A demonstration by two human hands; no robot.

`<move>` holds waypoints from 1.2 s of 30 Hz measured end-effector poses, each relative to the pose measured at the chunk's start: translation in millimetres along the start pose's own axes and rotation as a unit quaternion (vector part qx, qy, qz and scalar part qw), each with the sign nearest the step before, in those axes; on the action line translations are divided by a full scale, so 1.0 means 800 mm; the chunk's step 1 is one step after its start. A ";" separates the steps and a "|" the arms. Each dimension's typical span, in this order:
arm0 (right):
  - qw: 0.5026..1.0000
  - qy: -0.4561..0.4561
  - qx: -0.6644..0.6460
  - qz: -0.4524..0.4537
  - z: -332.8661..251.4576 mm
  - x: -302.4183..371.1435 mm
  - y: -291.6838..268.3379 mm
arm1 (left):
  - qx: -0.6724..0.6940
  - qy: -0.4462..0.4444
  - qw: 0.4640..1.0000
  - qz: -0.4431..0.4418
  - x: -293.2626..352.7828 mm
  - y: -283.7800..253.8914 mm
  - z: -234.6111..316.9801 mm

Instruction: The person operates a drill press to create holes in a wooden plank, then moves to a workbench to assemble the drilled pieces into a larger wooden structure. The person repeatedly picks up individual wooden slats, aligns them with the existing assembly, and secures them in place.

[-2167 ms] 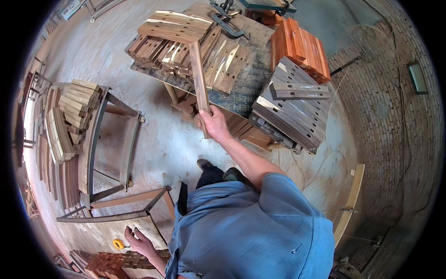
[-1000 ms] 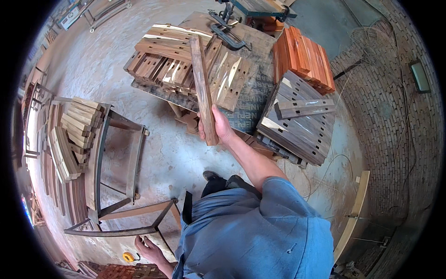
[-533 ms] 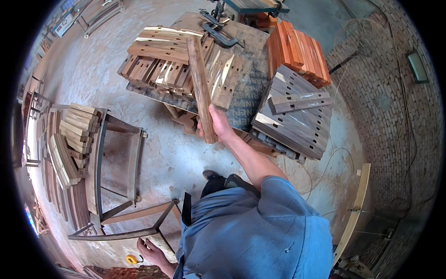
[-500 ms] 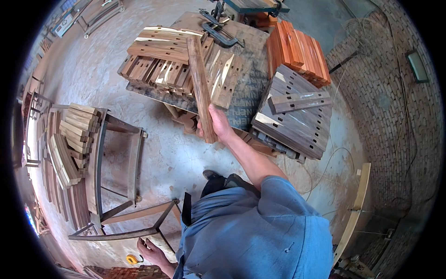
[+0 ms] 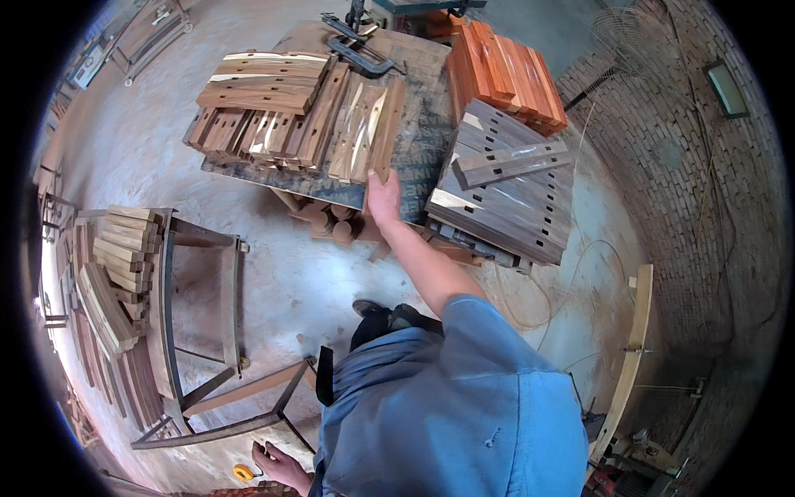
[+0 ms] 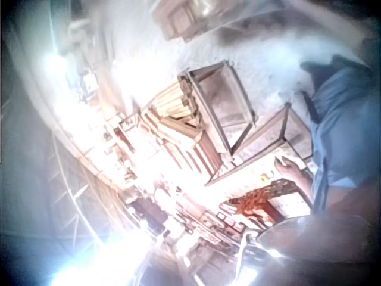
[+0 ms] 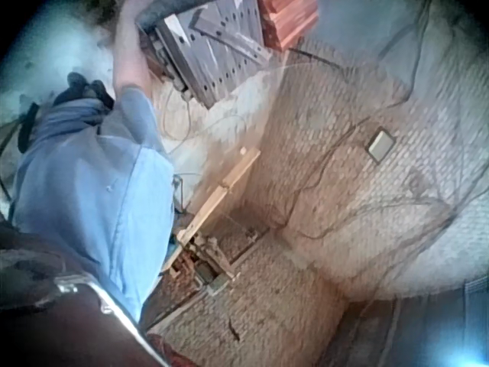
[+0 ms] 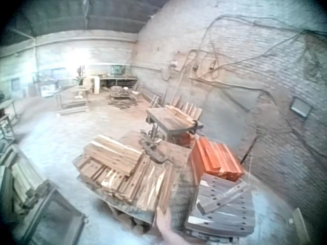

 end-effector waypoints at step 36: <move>0.880 -0.272 0.364 -0.140 0.036 0.024 -0.025 | -0.031 -0.045 0.997 -0.062 0.018 -0.004 0.006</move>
Point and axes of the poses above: each hand's wrist, its own x-axis away from the middle knuckle, its own y-axis out of the palm, z = x × y, the point moved 4 cm from there along -x, towards the middle knuckle, and after that the axes turned 3 degrees about -x, right-handed, at the moved point
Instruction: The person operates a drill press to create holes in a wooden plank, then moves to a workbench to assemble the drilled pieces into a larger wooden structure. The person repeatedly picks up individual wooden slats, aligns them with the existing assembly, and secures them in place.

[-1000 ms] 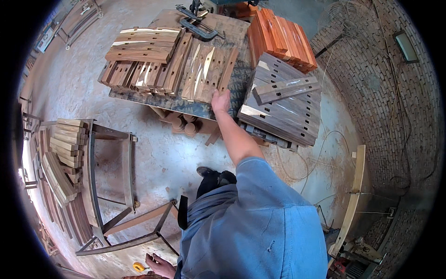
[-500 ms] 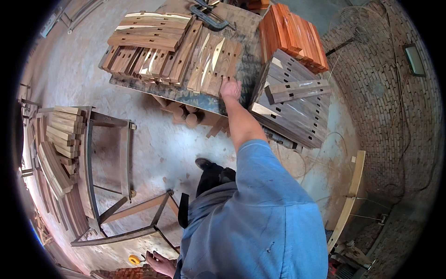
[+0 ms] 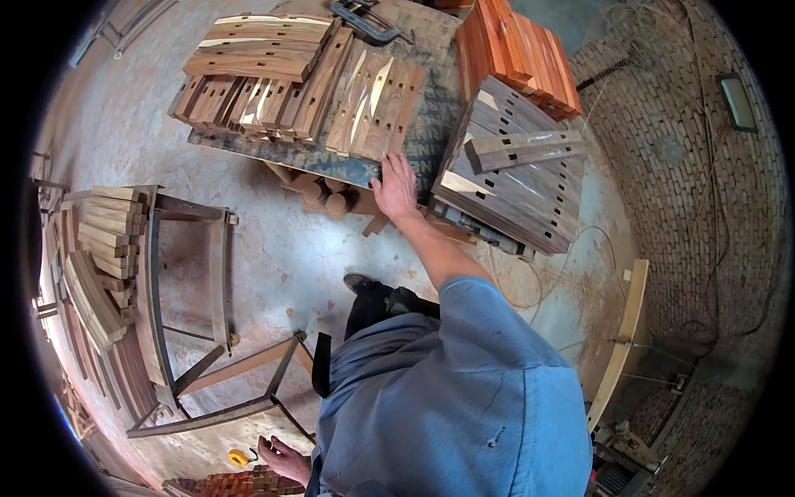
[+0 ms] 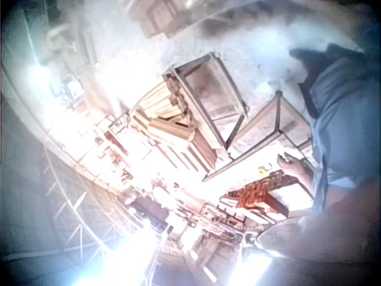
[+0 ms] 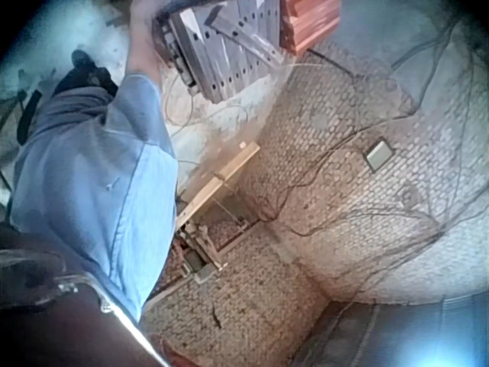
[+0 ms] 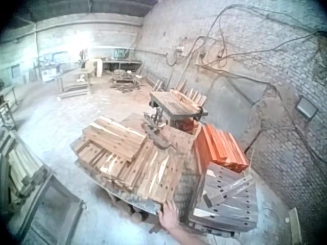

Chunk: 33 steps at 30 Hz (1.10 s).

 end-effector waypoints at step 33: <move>0.969 -0.121 0.072 -0.204 -0.143 -0.078 0.043 | 0.010 -0.063 0.998 0.006 0.075 -0.001 -0.027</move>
Point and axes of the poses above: each hand's wrist, its own x-axis away from the middle knuckle, its own y-axis out of the palm, z = x × y, the point moved 4 cm from there along -x, towards the middle knuckle, and after that the axes turned 3 degrees about -x, right-handed, at the moved point
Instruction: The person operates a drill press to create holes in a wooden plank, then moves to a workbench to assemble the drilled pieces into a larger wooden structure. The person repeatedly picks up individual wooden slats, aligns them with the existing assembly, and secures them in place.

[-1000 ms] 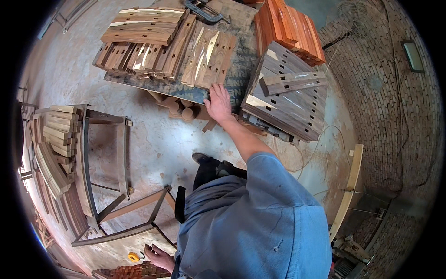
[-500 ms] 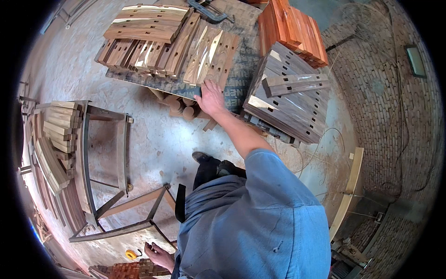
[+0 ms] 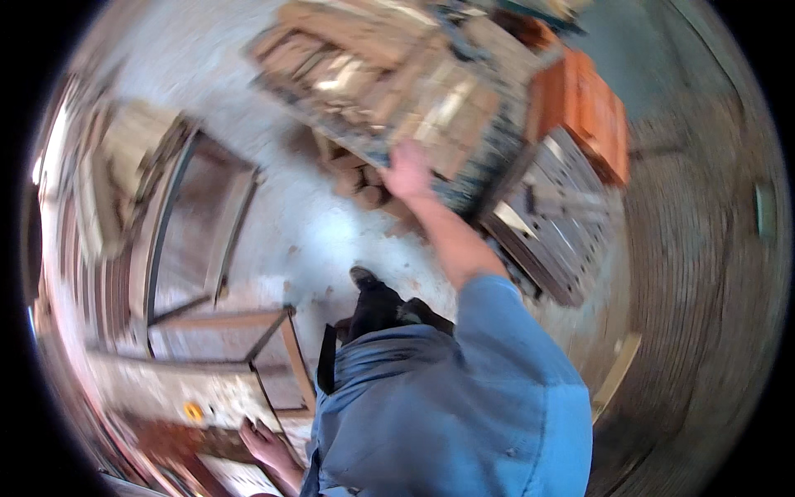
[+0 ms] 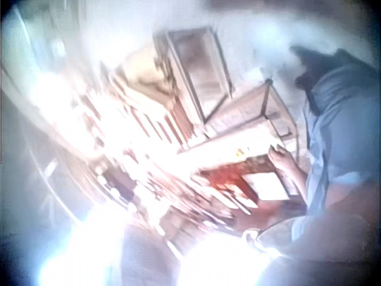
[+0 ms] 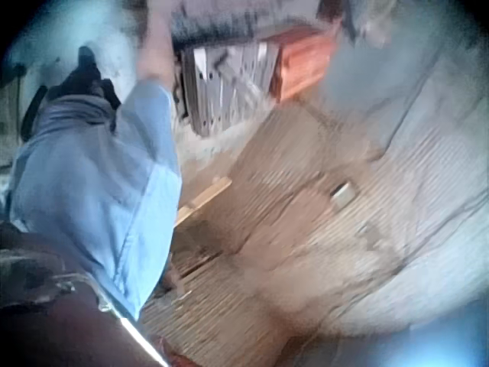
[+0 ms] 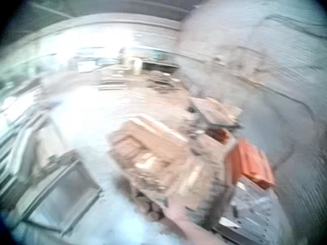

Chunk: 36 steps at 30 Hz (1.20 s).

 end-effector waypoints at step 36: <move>0.935 -0.083 -0.092 -0.331 -0.065 0.330 0.131 | -0.136 -0.243 0.944 0.176 0.281 -0.066 -0.378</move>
Point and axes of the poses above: each hand's wrist, its own x-axis away from the middle knuckle, its own y-axis out of the palm, z = x × y, the point moved 4 cm from there along -x, towards the middle knuckle, and after that the axes turned 3 degrees about -x, right-handed, at the moved point
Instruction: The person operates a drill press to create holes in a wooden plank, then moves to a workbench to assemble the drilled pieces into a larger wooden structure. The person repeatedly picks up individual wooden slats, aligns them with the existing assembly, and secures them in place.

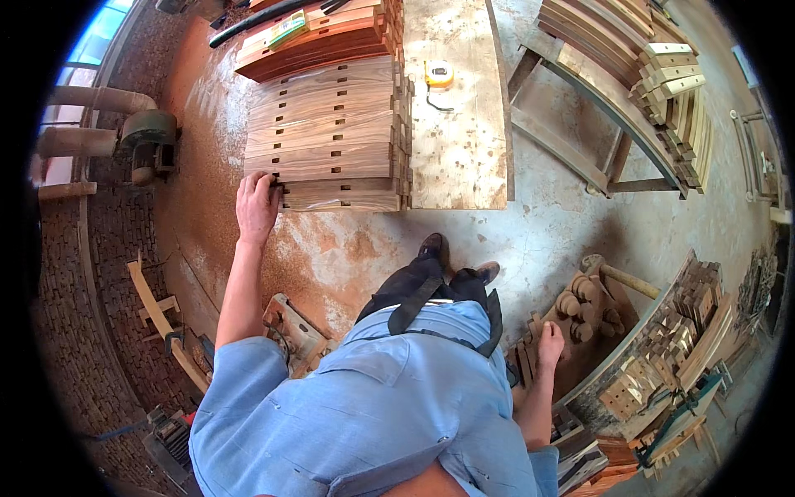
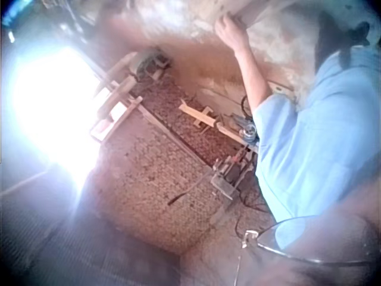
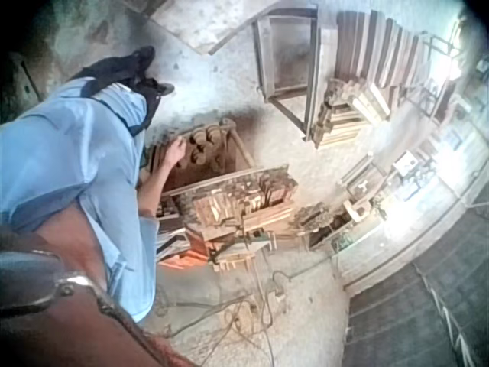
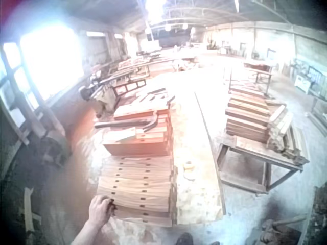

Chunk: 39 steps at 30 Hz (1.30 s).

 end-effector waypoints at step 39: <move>0.792 -0.050 -0.462 -0.395 -0.383 0.152 0.046 | 0.388 0.127 0.902 0.140 -0.163 -0.094 0.231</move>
Point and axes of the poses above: each hand's wrist, its own x-axis away from the middle knuckle, its own y-axis out of the palm, z = x × y, the point moved 4 cm from there along -x, towards the middle knuckle, and after that the axes turned 3 degrees about -x, right-handed, at the moved point
